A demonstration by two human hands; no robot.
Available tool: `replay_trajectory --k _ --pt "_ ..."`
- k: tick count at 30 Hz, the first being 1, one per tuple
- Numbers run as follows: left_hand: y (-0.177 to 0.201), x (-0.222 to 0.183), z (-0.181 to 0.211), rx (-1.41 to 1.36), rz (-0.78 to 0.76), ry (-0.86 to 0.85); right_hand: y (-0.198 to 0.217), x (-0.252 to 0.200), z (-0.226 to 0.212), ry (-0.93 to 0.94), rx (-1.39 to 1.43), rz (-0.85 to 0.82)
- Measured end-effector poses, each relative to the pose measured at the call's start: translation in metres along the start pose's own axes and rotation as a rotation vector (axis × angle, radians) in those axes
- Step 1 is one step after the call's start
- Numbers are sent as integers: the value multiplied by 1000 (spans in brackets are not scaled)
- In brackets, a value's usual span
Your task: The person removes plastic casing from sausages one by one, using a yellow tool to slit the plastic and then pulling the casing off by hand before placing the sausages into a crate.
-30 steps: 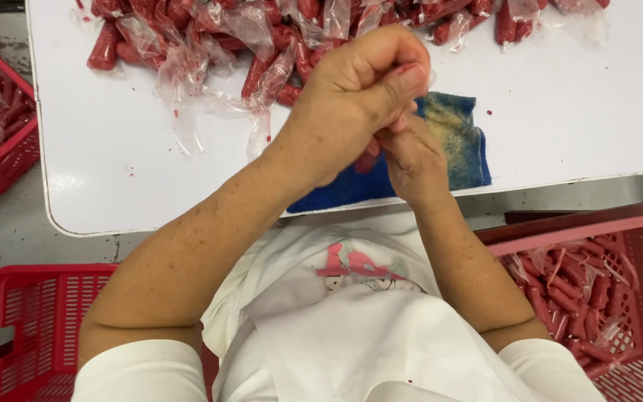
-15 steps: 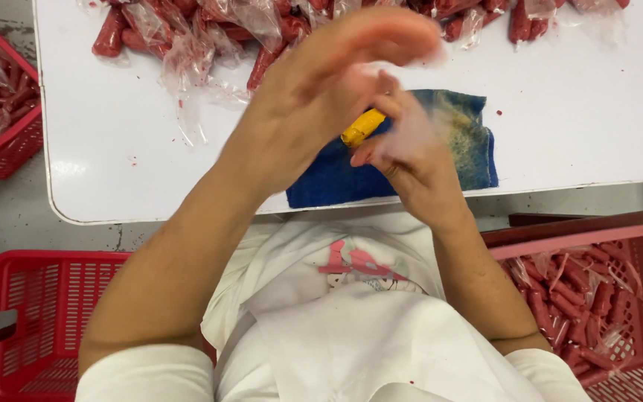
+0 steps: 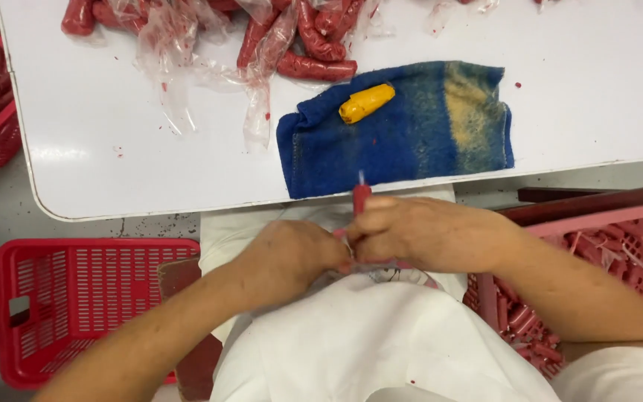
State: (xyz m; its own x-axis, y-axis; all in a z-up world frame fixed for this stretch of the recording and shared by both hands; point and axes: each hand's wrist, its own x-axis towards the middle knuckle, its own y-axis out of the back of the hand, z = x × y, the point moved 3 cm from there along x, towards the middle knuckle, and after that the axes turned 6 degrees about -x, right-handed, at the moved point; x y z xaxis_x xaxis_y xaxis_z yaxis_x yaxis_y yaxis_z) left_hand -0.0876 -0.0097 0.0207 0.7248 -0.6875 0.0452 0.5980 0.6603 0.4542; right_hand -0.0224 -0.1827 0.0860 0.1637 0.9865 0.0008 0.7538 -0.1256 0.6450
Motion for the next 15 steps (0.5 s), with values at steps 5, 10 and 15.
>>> replay_trajectory --k 5,10,15 --pt "28 4 43 562 228 -456 -4 -23 -3 41 581 138" --pt "7 29 9 241 607 -408 -50 -18 33 -131 1161 707" --pt "-35 74 -45 -1451 710 -64 -41 29 65 -205 1235 1297"
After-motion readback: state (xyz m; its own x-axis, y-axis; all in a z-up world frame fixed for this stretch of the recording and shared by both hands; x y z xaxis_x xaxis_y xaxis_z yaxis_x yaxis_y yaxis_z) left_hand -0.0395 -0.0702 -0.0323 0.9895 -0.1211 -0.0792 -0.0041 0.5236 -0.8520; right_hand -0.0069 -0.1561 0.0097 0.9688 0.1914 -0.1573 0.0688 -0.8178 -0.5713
